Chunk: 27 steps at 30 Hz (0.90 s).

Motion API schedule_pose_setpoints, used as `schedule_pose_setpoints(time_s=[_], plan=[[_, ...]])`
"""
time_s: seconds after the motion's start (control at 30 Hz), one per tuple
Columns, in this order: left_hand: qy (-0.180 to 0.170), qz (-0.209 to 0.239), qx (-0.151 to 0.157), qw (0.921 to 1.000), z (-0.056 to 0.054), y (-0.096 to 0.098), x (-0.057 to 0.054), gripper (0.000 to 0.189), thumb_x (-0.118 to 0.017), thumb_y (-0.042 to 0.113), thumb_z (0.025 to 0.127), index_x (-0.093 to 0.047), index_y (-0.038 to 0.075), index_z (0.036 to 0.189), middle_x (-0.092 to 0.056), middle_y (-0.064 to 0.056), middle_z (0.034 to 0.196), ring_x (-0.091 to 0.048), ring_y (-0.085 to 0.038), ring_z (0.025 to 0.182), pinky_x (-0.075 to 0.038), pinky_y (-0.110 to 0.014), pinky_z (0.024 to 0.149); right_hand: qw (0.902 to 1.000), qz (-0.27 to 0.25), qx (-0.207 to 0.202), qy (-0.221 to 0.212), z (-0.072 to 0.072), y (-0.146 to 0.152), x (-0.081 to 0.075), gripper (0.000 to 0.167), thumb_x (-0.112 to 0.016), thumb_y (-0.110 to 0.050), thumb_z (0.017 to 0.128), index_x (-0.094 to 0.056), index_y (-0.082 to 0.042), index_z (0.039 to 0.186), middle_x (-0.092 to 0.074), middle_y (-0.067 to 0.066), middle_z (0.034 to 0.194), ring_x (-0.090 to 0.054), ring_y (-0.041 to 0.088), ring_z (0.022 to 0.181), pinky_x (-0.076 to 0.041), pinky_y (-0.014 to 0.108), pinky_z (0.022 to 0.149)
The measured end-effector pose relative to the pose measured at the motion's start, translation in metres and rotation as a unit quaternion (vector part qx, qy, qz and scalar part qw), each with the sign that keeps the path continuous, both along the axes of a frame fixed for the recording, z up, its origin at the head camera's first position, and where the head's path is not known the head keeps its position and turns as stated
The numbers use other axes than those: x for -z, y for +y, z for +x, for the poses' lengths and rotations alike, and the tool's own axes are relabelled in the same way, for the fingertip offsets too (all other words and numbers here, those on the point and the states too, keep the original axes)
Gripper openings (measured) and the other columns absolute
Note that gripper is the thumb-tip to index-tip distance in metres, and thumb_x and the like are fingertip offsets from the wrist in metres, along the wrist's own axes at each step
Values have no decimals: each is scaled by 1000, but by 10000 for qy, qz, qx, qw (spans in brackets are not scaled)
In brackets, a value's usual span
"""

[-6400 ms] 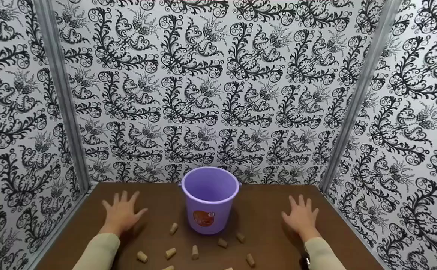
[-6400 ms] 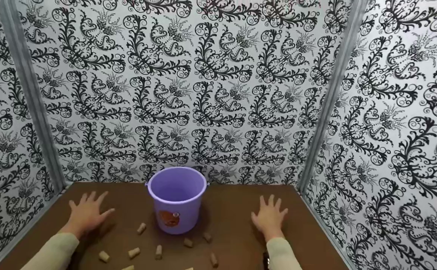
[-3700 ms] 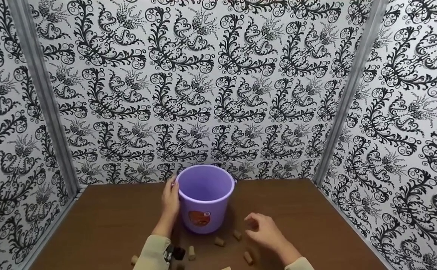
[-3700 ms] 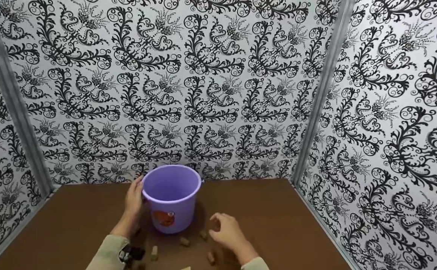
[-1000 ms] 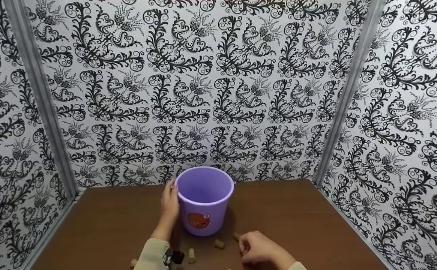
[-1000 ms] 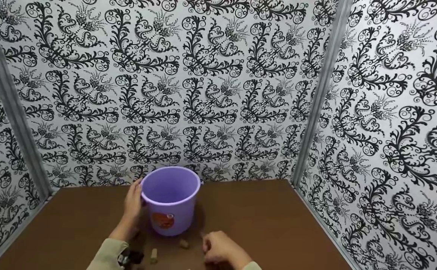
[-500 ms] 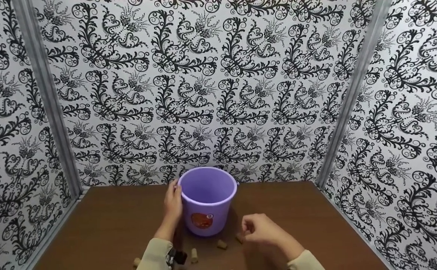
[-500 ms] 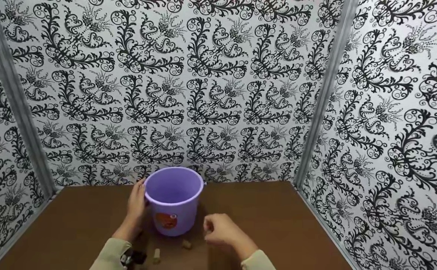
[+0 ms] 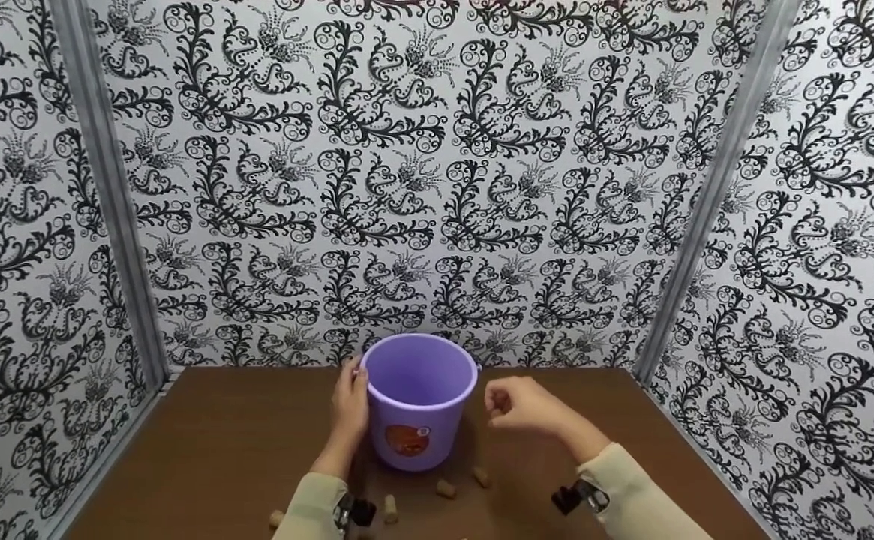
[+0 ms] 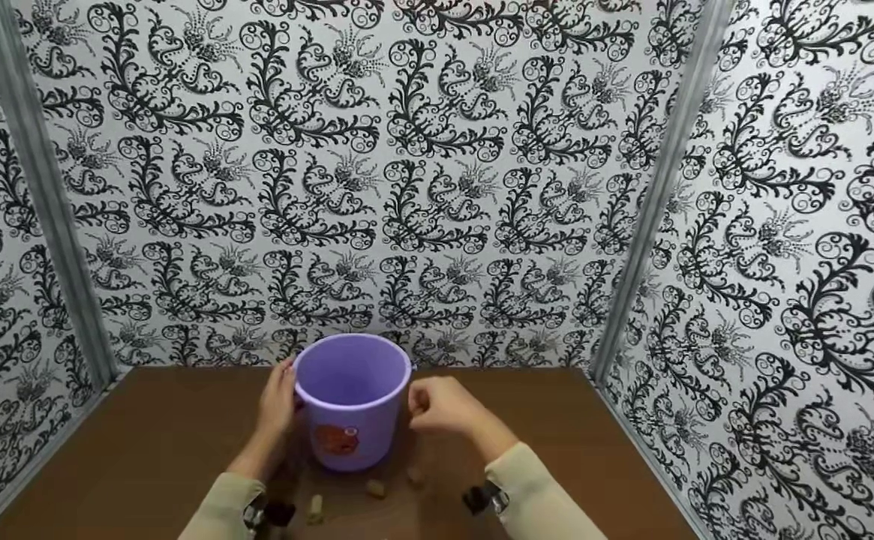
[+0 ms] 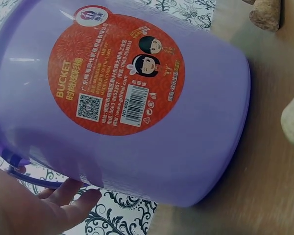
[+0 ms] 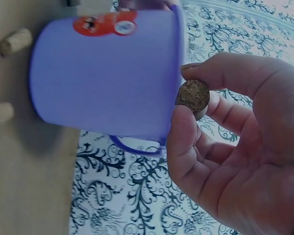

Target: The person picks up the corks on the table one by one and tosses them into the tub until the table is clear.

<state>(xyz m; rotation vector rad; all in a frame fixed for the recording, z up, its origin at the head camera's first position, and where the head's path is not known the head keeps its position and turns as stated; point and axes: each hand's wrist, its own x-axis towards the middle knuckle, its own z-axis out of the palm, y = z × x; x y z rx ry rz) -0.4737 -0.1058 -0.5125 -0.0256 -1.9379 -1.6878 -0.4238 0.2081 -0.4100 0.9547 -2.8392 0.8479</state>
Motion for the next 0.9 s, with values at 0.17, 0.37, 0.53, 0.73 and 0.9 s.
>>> schedule_pose_setpoints(time_s=[0.17,0.37,0.53,0.73,0.9], plan=[[-60,74,84,9999,-2,1,1,42,-51,23,112,-57,4,148,-44,-27,163,-40,-48,153,-29,-64,128,9999,-5,105,24,-18,-5,-24,15,-75,-5,77,-66,-12,88,-64,-6,79,-60,11,73,-55,25,68],[-75,18,70,9999,2,1,1,44,-49,25,112,-56,2,149,-51,-30,157,-48,-51,145,-36,-65,123,9985,-268,452,-122,-38,-24,-39,15,-79,-9,81,-67,-13,90,-67,-2,83,-61,14,76,-56,28,71],[-171,115,-4,9998,8,1,3,44,-48,25,112,-56,1,149,-55,-31,151,-52,-50,141,-38,-64,121,9977,-359,574,-69,-56,-45,-36,16,-78,-8,80,-67,-15,89,-70,-1,85,-63,14,76,-57,27,69],[-67,112,76,9999,6,4,4,42,-49,22,111,-56,0,146,-61,-32,138,-57,-47,131,-42,-64,115,9952,-594,783,-24,-71,-58,-26,16,-76,-4,80,-68,-14,90,-70,1,85,-62,14,75,-54,24,62],[-25,105,115,9999,2,2,1,42,-49,24,112,-56,3,148,-60,-30,140,-56,-46,133,-42,-64,117,9921,-820,939,-113,-78,-62,-25,16,-76,-3,81,-68,-13,91,-70,3,87,-63,16,77,-55,25,64]])
